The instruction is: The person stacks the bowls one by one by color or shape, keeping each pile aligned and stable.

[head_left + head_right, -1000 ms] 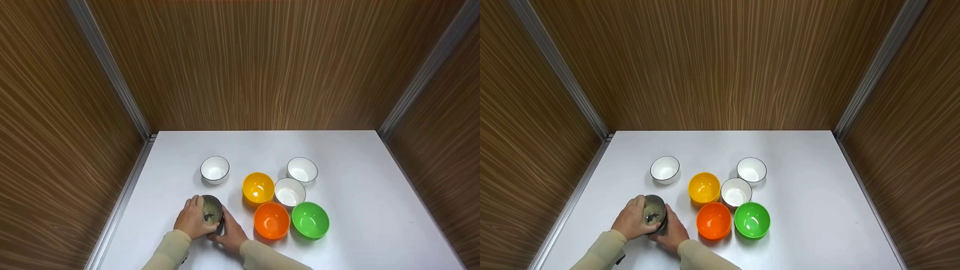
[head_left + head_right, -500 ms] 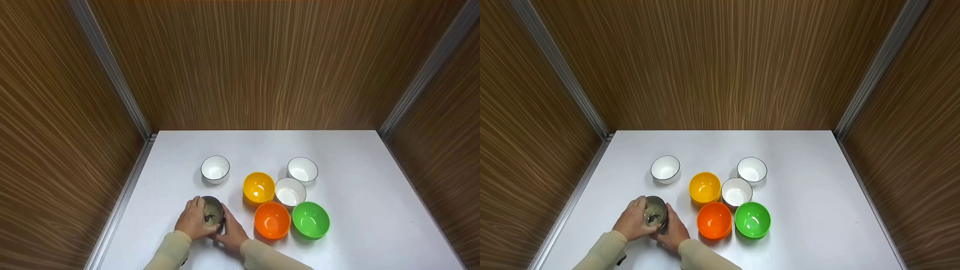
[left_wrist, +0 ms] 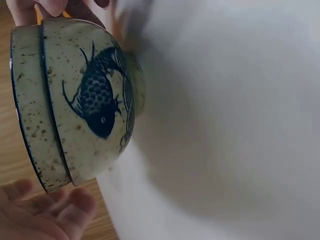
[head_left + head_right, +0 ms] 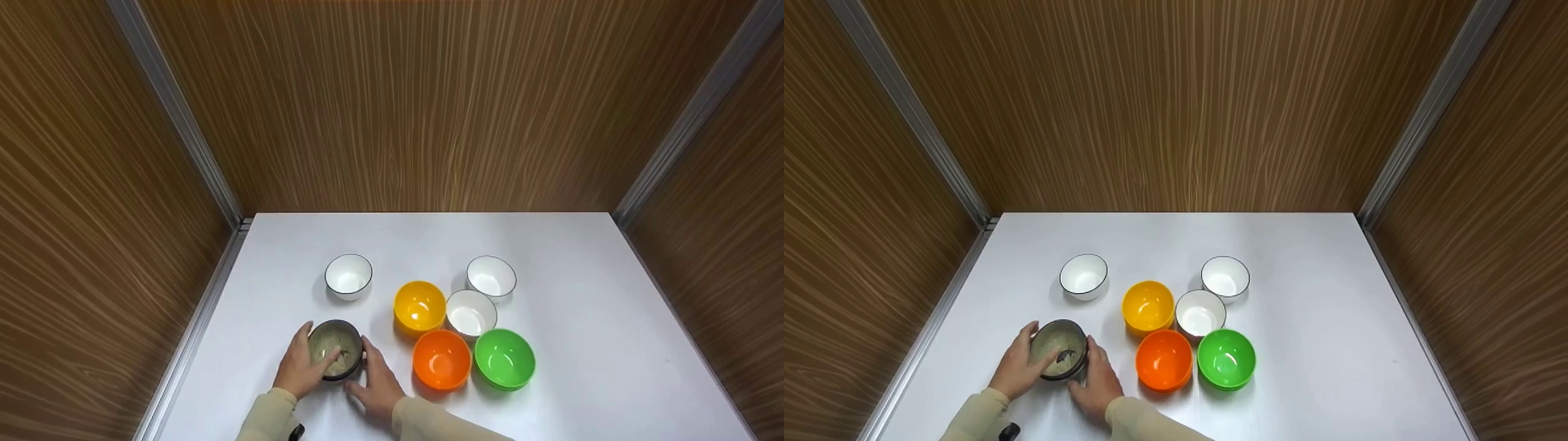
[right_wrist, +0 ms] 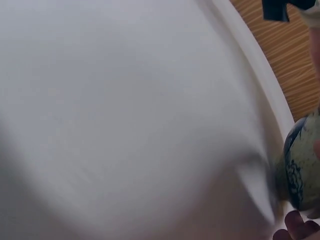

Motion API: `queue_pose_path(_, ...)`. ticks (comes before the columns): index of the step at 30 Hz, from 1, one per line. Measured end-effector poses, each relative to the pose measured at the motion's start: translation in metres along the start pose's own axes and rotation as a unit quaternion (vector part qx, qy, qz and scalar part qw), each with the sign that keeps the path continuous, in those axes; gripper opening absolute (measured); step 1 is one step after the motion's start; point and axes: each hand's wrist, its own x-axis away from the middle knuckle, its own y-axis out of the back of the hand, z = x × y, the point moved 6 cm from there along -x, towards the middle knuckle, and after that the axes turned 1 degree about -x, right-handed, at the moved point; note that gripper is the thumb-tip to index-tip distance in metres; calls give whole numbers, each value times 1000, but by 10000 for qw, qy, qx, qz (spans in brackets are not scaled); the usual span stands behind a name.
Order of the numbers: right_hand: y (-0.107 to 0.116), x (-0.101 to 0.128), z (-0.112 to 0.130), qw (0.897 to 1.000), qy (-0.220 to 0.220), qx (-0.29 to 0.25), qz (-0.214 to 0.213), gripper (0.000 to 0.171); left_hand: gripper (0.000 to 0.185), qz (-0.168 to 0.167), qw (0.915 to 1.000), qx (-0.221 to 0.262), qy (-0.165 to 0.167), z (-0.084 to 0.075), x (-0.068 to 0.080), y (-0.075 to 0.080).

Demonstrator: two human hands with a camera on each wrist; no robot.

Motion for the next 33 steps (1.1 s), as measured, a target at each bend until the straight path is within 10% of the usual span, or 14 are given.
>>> queue_pose_path(10, 18, 3, 18, 9998, -92, 185, -25, 76, 76, 433, 9909, 684, 1079, 7, 0, -6)
queue_pose_path(21, 31, 9, 21, 9947, -811, -1, 637, 83, 71, 395, 9879, 933, 1174, 0, -4, -19)
queue_pose_path(33, 55, 6, 27, 9976, -619, 315, -70, 78, 70, 533, 9873, 1088, 1025, -22, -10, -40)
